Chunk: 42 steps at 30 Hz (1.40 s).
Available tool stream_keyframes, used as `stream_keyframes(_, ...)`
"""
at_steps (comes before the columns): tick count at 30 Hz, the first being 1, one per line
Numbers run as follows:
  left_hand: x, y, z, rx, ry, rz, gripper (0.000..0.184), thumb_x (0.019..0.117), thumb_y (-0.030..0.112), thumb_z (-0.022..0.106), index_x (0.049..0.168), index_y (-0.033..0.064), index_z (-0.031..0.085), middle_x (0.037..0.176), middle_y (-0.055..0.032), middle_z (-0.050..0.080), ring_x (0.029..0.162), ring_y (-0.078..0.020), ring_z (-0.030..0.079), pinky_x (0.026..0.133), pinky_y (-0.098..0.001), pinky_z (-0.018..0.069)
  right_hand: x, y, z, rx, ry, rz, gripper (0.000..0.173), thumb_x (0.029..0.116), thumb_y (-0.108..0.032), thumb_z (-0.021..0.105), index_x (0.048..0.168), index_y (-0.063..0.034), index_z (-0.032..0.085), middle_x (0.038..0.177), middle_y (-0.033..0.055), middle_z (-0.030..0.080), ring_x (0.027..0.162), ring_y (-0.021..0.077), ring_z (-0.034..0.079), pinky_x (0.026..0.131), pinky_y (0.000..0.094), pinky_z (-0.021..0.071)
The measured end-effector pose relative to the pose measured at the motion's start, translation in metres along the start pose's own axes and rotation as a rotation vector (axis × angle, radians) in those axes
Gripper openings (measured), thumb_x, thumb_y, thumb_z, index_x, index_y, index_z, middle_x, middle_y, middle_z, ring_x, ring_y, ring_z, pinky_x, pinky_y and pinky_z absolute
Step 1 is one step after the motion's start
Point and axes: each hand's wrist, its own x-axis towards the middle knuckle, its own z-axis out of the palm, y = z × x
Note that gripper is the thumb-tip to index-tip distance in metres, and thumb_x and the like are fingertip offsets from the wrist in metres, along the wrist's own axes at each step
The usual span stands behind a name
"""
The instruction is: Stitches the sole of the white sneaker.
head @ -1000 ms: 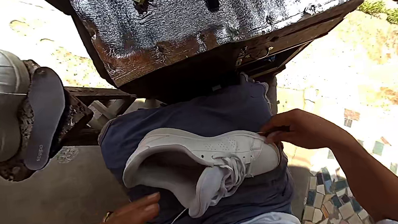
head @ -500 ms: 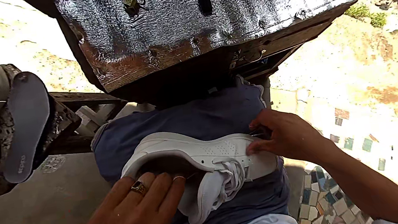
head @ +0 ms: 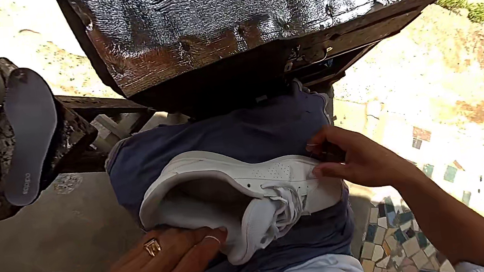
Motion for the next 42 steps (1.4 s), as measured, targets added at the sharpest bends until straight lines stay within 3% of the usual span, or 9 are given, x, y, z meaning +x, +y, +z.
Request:
stream_keyframes(1, 0.016, 0.003, 0.012, -0.078, 0.045, -0.011, 0.031, 0.1085, 0.018, 0.045, 0.128, 0.0045, 0.064, 0.119, -0.0184, 0.071, 0.108, -0.0304, 0.070, 0.092, -0.0442, 0.0560, -0.002, 0.006, -0.002, 0.169, 0.071, 0.004, 0.032, 0.0895, -0.024, 0.069, 0.117, -0.0106, 0.058, 0.105, -0.0025, 0.061, 0.075, 0.0019, 0.057, 0.062, 0.0188, 0.0503)
stream_keyframes(4, 0.061, 0.006, 0.049, -0.522, 0.009, -0.162, 0.038, 0.0998, 0.053, 0.054, 0.107, 0.0205, 0.073, 0.098, 0.0087, 0.072, 0.094, 0.0002, 0.067, 0.080, -0.0250, 0.0573, -0.009, 0.024, 0.002, 0.415, 0.254, 0.053, 0.033, 0.0846, -0.012, 0.054, 0.117, -0.0195, 0.053, 0.107, -0.0044, 0.060, 0.071, 0.0041, 0.057, 0.055, 0.0214, 0.0489)
stream_keyframes(6, 0.080, 0.010, 0.057, -1.072, -0.194, -0.257, 0.017, 0.0896, 0.035, 0.078, 0.102, 0.0235, 0.076, 0.092, 0.0154, 0.074, 0.087, 0.0079, 0.067, 0.080, -0.0142, 0.0574, -0.020, 0.030, 0.007, 0.409, 0.248, 0.039, 0.023, 0.0952, -0.009, 0.052, 0.118, -0.0135, 0.053, 0.106, 0.0015, 0.066, 0.071, 0.0093, 0.062, 0.057, 0.0243, 0.0527)
stream_keyframes(10, 0.086, 0.004, 0.087, -1.681, -0.363, -0.174, 0.015, 0.0917, 0.011, 0.074, 0.101, 0.0224, 0.079, 0.094, 0.0106, 0.076, 0.087, 0.0031, 0.070, 0.082, -0.0164, 0.0580, -0.050, 0.011, -0.011, 0.193, 0.169, -0.019, 0.040, 0.1085, -0.031, 0.052, 0.146, -0.0166, 0.051, 0.099, -0.0017, 0.070, 0.063, 0.0018, 0.060, 0.053, 0.0164, 0.0520)
stream_keyframes(15, 0.076, 0.005, 0.080, -1.576, -0.281, -0.195, 0.017, 0.0891, 0.016, 0.077, 0.103, 0.0254, 0.078, 0.100, 0.0174, 0.075, 0.094, 0.0089, 0.067, 0.088, -0.0123, 0.0543, -0.055, 0.006, -0.011, -0.149, 0.024, -0.097, 0.029, 0.1075, -0.027, 0.053, 0.126, -0.0197, 0.073, 0.082, -0.0029, 0.065, 0.065, -0.0006, 0.055, 0.058, 0.0170, 0.0459)
stream_keyframes(23, 0.073, 0.005, 0.081, -1.646, -0.257, -0.256, 0.018, 0.0883, 0.014, 0.077, 0.102, 0.0260, 0.078, 0.098, 0.0179, 0.075, 0.093, 0.0094, 0.067, 0.087, -0.0119, 0.0541, -0.049, 0.002, -0.012, -0.121, -0.063, -0.099, 0.029, 0.1072, -0.025, 0.052, 0.125, -0.0181, 0.074, 0.081, -0.0022, 0.065, 0.067, -0.0006, 0.055, 0.058, 0.0156, 0.0444)
stream_keyframes(30, 0.070, -0.002, 0.097, -1.634, -0.186, -0.065, 0.022, 0.0922, 0.016, 0.074, 0.112, 0.0269, 0.076, 0.108, 0.0191, 0.074, 0.102, 0.0093, 0.066, 0.093, -0.0136, 0.0532, -0.041, -0.002, -0.020, -0.178, -0.138, -0.100, 0.031, 0.1074, -0.026, 0.050, 0.126, -0.0194, 0.073, 0.082, -0.0026, 0.065, 0.067, 0.0000, 0.055, 0.059, 0.0168, 0.0450)
stream_keyframes(36, 0.070, 0.003, 0.097, -1.698, -0.111, -0.082, 0.028, 0.0910, 0.011, 0.073, 0.112, 0.0277, 0.077, 0.110, 0.0225, 0.074, 0.104, 0.0134, 0.063, 0.095, -0.0096, 0.0499, 0.000, -0.028, -0.049, -0.536, -0.386, -0.232, 0.026, 0.0999, -0.027, 0.051, 0.105, -0.0253, 0.077, 0.070, -0.0090, 0.059, 0.055, 0.0029, 0.055, 0.045, 0.0243, 0.0411)
stream_keyframes(42, 0.063, -0.001, 0.105, -1.199, -0.042, -0.190, 0.020, 0.0855, 0.015, 0.076, 0.101, 0.0016, 0.073, 0.093, 0.0090, 0.072, 0.094, 0.0159, 0.060, 0.086, -0.0036, 0.0442, 0.034, -0.044, -0.050, -0.657, -0.589, -0.241, 0.026, 0.0999, -0.031, 0.051, 0.092, -0.0251, 0.074, 0.066, -0.0090, 0.058, 0.054, 0.0052, 0.055, 0.045, 0.0274, 0.0390)
